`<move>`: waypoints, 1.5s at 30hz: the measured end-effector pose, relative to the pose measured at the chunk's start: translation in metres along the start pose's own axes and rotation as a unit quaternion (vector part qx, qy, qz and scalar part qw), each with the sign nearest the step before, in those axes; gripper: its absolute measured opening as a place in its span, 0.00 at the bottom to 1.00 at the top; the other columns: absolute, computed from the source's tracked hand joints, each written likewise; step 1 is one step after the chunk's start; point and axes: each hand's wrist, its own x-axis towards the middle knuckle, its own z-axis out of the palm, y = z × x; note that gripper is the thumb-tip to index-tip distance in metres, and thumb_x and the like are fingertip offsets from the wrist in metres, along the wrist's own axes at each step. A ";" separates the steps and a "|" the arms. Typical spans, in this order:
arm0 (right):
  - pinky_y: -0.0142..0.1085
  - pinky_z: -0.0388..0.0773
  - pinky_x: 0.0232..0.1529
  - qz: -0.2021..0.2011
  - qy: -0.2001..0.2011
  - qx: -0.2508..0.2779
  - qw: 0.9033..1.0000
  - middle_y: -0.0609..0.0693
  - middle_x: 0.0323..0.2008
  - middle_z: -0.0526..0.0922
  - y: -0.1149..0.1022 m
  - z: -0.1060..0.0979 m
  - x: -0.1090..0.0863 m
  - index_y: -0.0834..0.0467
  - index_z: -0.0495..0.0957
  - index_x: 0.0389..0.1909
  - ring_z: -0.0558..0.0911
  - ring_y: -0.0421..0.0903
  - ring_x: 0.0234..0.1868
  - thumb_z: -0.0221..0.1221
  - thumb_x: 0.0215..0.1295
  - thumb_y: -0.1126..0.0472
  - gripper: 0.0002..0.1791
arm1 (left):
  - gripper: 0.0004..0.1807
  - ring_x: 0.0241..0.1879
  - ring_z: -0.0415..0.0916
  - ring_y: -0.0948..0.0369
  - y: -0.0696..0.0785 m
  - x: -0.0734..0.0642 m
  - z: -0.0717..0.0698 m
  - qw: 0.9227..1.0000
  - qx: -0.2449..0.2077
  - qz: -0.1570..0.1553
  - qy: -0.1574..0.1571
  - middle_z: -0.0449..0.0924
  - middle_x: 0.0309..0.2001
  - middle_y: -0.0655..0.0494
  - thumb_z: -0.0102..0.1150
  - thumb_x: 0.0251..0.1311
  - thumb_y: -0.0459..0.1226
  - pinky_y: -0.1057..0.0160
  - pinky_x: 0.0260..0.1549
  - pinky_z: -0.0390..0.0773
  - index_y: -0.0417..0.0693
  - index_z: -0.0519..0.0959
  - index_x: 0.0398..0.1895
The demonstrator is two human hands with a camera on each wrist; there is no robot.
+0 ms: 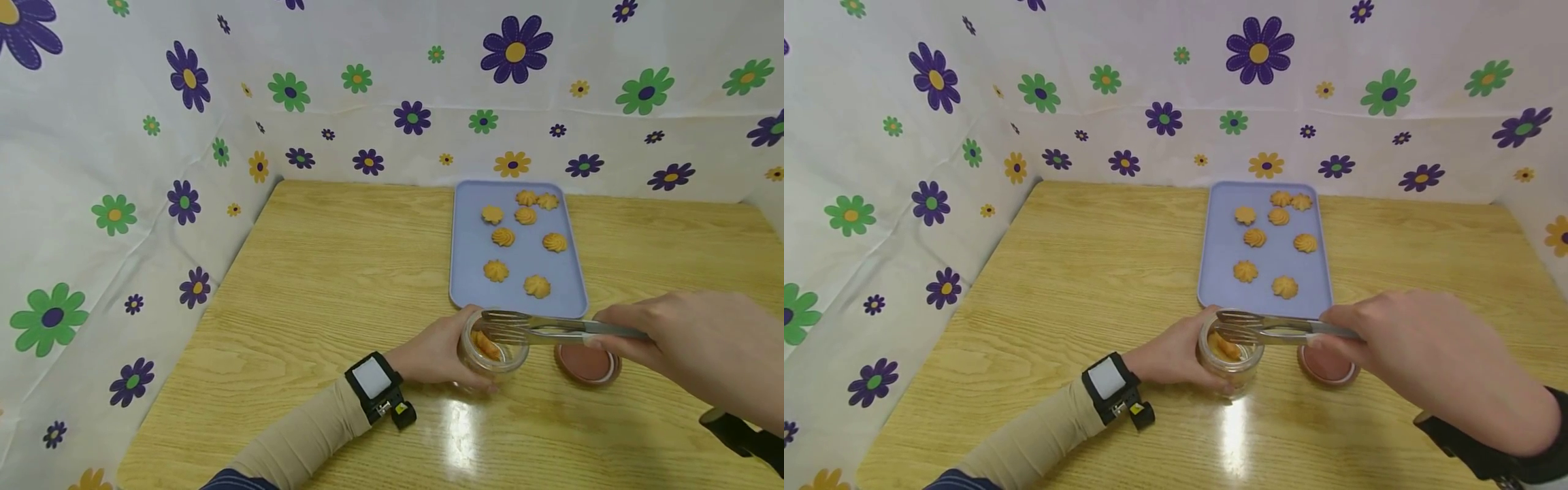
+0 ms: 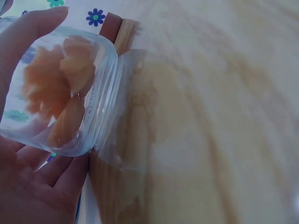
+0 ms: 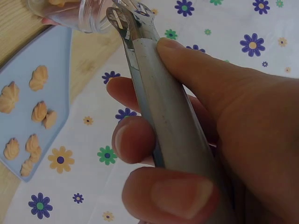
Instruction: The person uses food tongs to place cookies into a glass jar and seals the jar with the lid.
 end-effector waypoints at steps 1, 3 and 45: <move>0.34 0.57 0.13 -0.001 0.001 0.000 1.000 0.33 0.14 0.68 0.000 0.000 0.000 0.41 0.78 0.25 0.63 0.36 0.16 0.69 0.59 0.44 0.11 | 0.51 0.57 0.76 0.70 0.000 0.000 0.000 1.000 0.000 -0.001 0.001 0.79 0.58 0.65 0.84 0.38 0.52 0.65 0.62 0.75 0.60 0.65 0.68; 0.34 0.57 0.13 -0.001 -0.001 0.000 1.000 0.33 0.14 0.67 0.000 -0.001 0.000 0.41 0.77 0.25 0.63 0.36 0.16 0.69 0.59 0.44 0.11 | 0.51 0.57 0.76 0.70 0.000 0.000 0.000 1.000 0.002 -0.002 0.001 0.79 0.57 0.66 0.83 0.38 0.52 0.65 0.62 0.75 0.60 0.65 0.68; 0.55 0.79 0.24 0.122 -0.082 0.002 0.989 0.60 0.24 0.86 0.065 0.019 0.027 0.74 0.80 0.54 0.82 0.55 0.23 0.58 0.69 0.37 0.40 | 0.49 0.64 0.72 0.68 -0.002 0.001 -0.001 1.000 -0.002 0.003 -0.007 0.78 0.64 0.59 0.84 0.39 0.48 0.63 0.68 0.70 0.55 0.67 0.67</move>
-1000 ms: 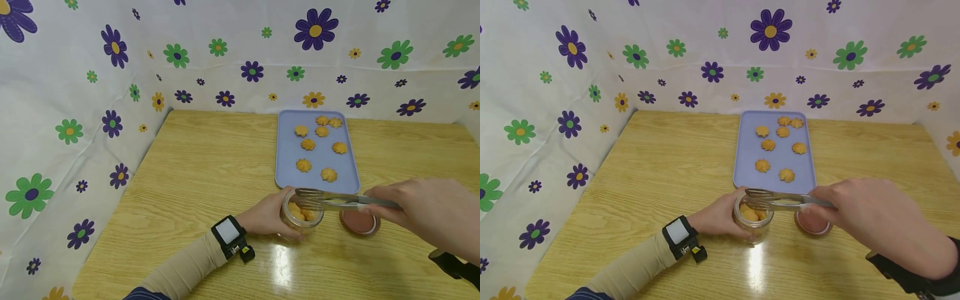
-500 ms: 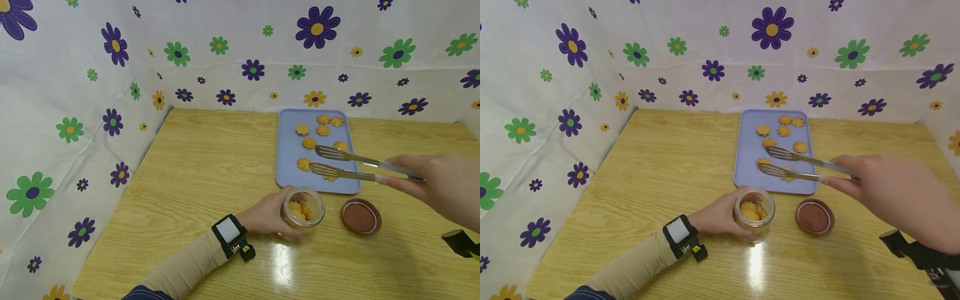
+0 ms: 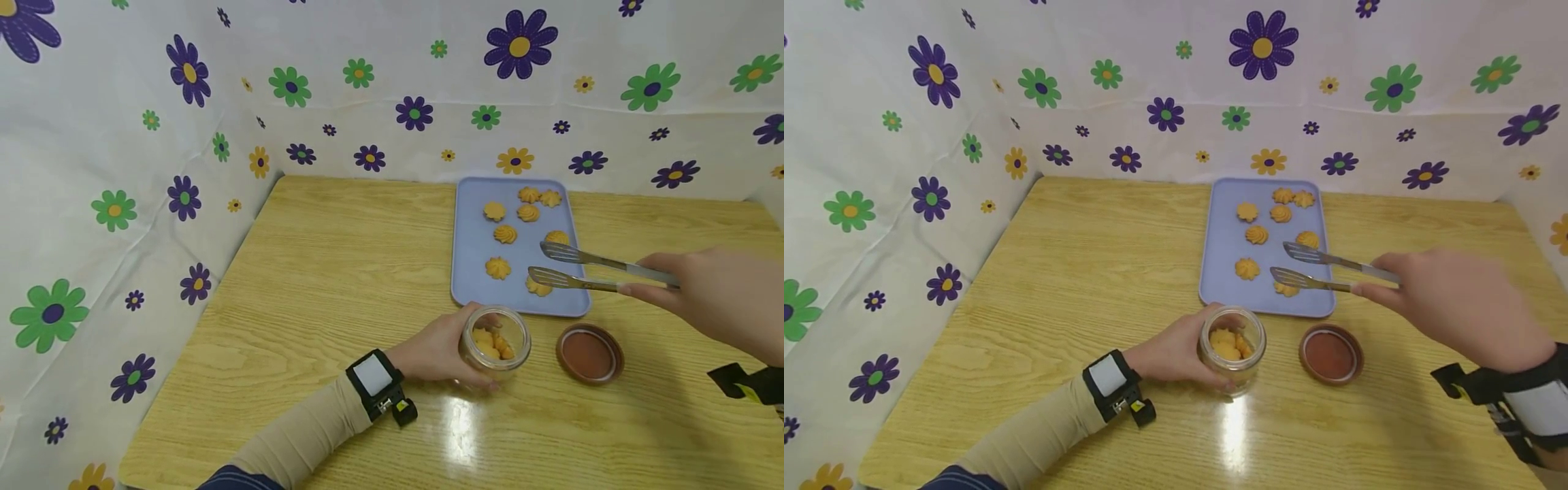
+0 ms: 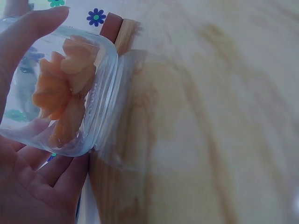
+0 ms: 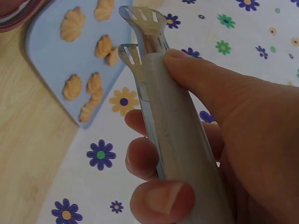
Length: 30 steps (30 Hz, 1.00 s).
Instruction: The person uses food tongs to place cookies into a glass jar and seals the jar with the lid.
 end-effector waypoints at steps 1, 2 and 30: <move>0.55 0.79 0.24 0.001 -0.010 -0.004 1.000 0.62 0.26 0.87 0.002 0.004 0.002 0.73 0.80 0.54 0.83 0.56 0.24 0.57 0.68 0.36 0.40 | 0.49 0.65 0.72 0.68 0.000 0.000 0.000 1.000 0.001 0.000 0.000 0.78 0.64 0.59 0.84 0.39 0.48 0.63 0.68 0.70 0.55 0.67 0.67; 0.55 0.80 0.24 -0.003 -0.014 -0.006 1.000 0.62 0.26 0.87 0.004 0.008 0.003 0.73 0.81 0.53 0.84 0.57 0.25 0.57 0.68 0.35 0.40 | 0.49 0.64 0.72 0.68 0.000 0.000 0.000 1.000 0.000 -0.001 0.000 0.78 0.64 0.59 0.84 0.39 0.48 0.63 0.68 0.70 0.55 0.67 0.67; 0.56 0.83 0.29 -0.039 -0.028 0.030 0.998 0.61 0.33 0.89 0.011 0.043 0.013 0.69 0.86 0.48 0.86 0.57 0.32 0.53 0.72 0.35 0.37 | 0.48 0.65 0.72 0.68 0.000 -0.001 0.001 1.000 -0.003 0.001 0.006 0.79 0.64 0.59 0.84 0.39 0.50 0.63 0.68 0.70 0.56 0.67 0.65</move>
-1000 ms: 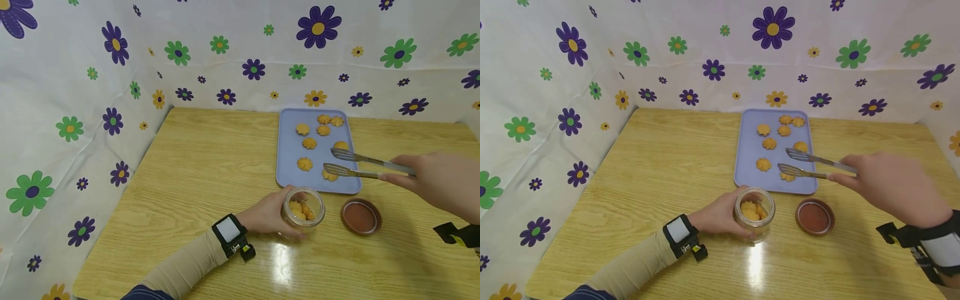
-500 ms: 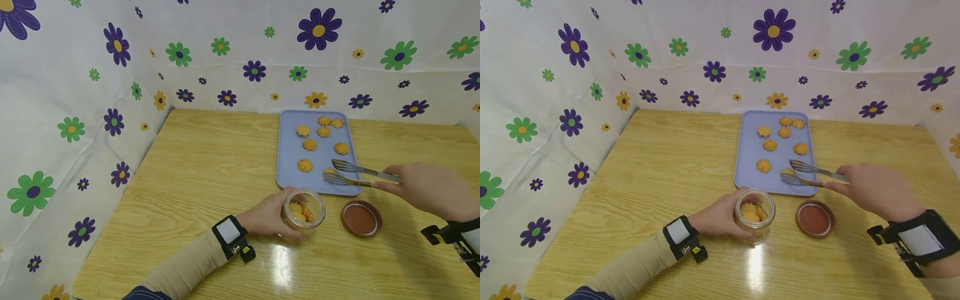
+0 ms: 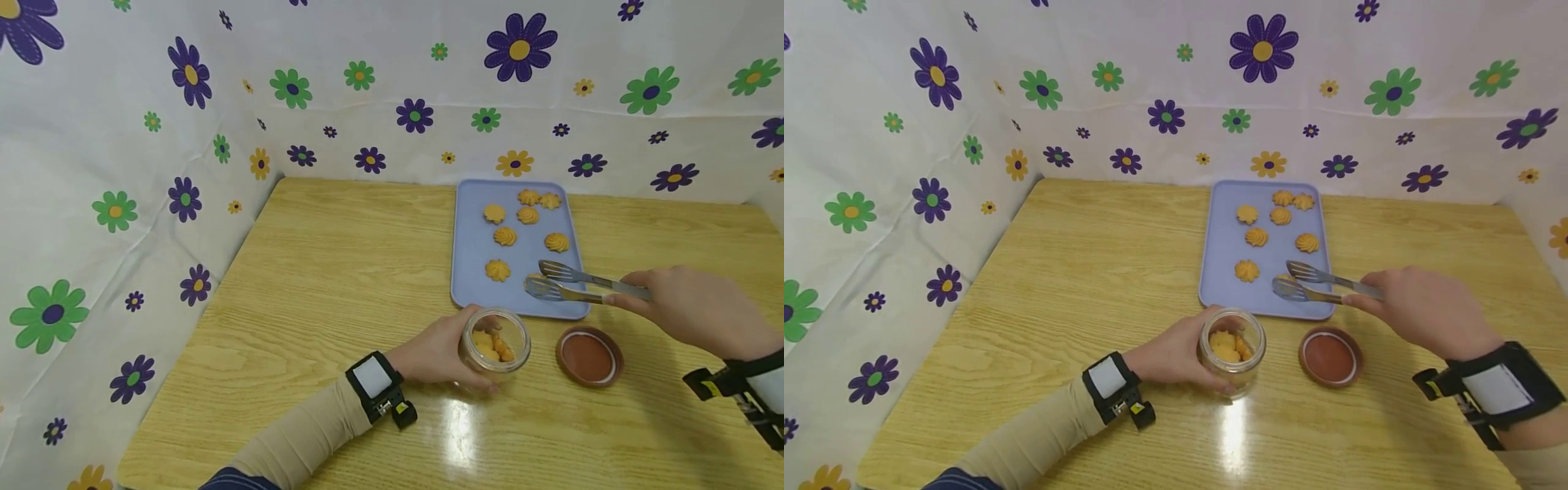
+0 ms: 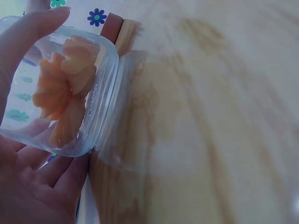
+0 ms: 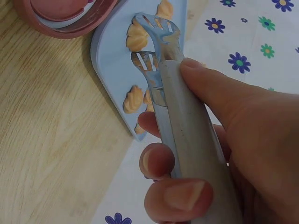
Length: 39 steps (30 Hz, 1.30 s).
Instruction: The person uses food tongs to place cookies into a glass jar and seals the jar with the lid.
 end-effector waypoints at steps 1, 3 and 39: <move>0.56 0.83 0.28 -0.001 0.002 -0.001 1.000 0.60 0.32 0.89 0.000 0.000 0.000 0.68 0.86 0.47 0.86 0.56 0.31 0.53 0.72 0.35 0.37 | 0.48 0.65 0.72 0.68 0.000 0.000 0.000 1.000 0.000 -0.001 0.000 0.79 0.64 0.59 0.84 0.38 0.50 0.63 0.68 0.69 0.56 0.67 0.65; 0.54 0.82 0.26 0.000 0.003 -0.005 1.000 0.58 0.31 0.88 0.000 0.000 -0.001 0.67 0.86 0.46 0.85 0.54 0.30 0.53 0.71 0.35 0.36 | 0.48 0.65 0.72 0.68 0.000 0.000 0.000 1.000 0.002 -0.001 -0.001 0.79 0.64 0.59 0.84 0.38 0.50 0.63 0.68 0.69 0.56 0.67 0.65; 0.51 0.80 0.24 0.035 0.007 -0.004 0.999 0.59 0.30 0.89 -0.001 -0.020 -0.007 0.69 0.85 0.51 0.84 0.51 0.26 0.51 0.71 0.33 0.41 | 0.49 0.66 0.71 0.68 -0.003 0.001 0.000 1.000 -0.005 0.002 -0.009 0.78 0.64 0.60 0.83 0.40 0.52 0.62 0.68 0.70 0.57 0.66 0.67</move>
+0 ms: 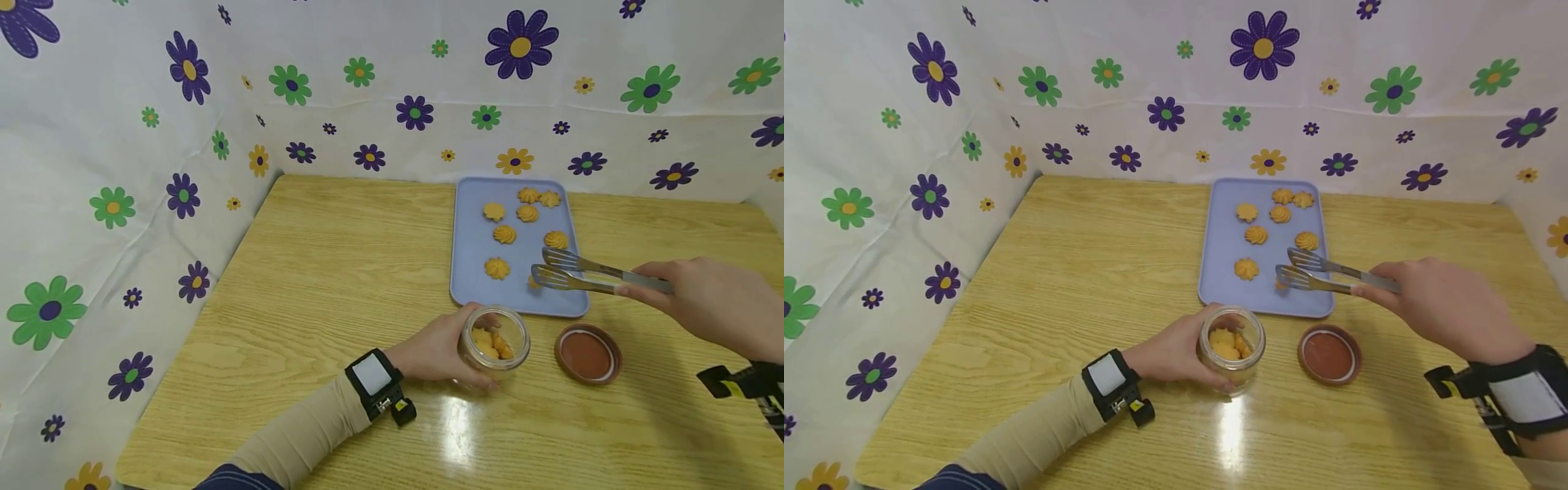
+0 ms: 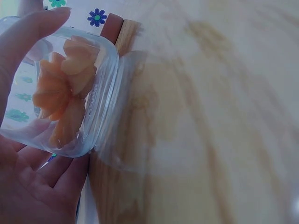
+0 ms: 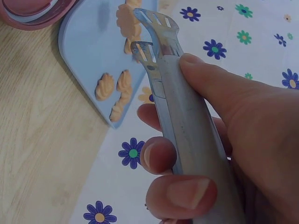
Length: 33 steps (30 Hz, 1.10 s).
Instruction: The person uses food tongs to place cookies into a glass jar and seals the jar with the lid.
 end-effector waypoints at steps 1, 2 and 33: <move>0.51 0.80 0.23 0.000 0.001 -0.001 1.000 0.59 0.30 0.89 0.000 0.000 0.000 0.69 0.85 0.51 0.83 0.51 0.26 0.51 0.71 0.33 0.40 | 0.49 0.66 0.71 0.68 0.000 0.000 0.000 1.000 0.001 0.001 0.000 0.78 0.64 0.60 0.83 0.40 0.52 0.62 0.68 0.70 0.57 0.66 0.67; 0.50 0.80 0.23 -0.001 0.002 -0.001 1.000 0.58 0.29 0.89 0.000 0.000 0.000 0.69 0.85 0.51 0.83 0.50 0.25 0.51 0.72 0.33 0.40 | 0.49 0.66 0.71 0.68 0.000 0.000 0.000 1.000 0.002 0.001 0.001 0.79 0.64 0.60 0.83 0.40 0.52 0.62 0.68 0.71 0.57 0.66 0.67; 0.41 0.66 0.18 0.009 0.082 0.049 0.995 0.59 0.21 0.84 -0.006 -0.018 -0.012 0.77 0.81 0.51 0.72 0.48 0.18 0.58 0.72 0.43 0.35 | 0.50 0.65 0.71 0.68 0.002 -0.001 0.000 1.000 0.005 -0.002 0.000 0.78 0.64 0.60 0.83 0.40 0.51 0.62 0.67 0.71 0.56 0.66 0.68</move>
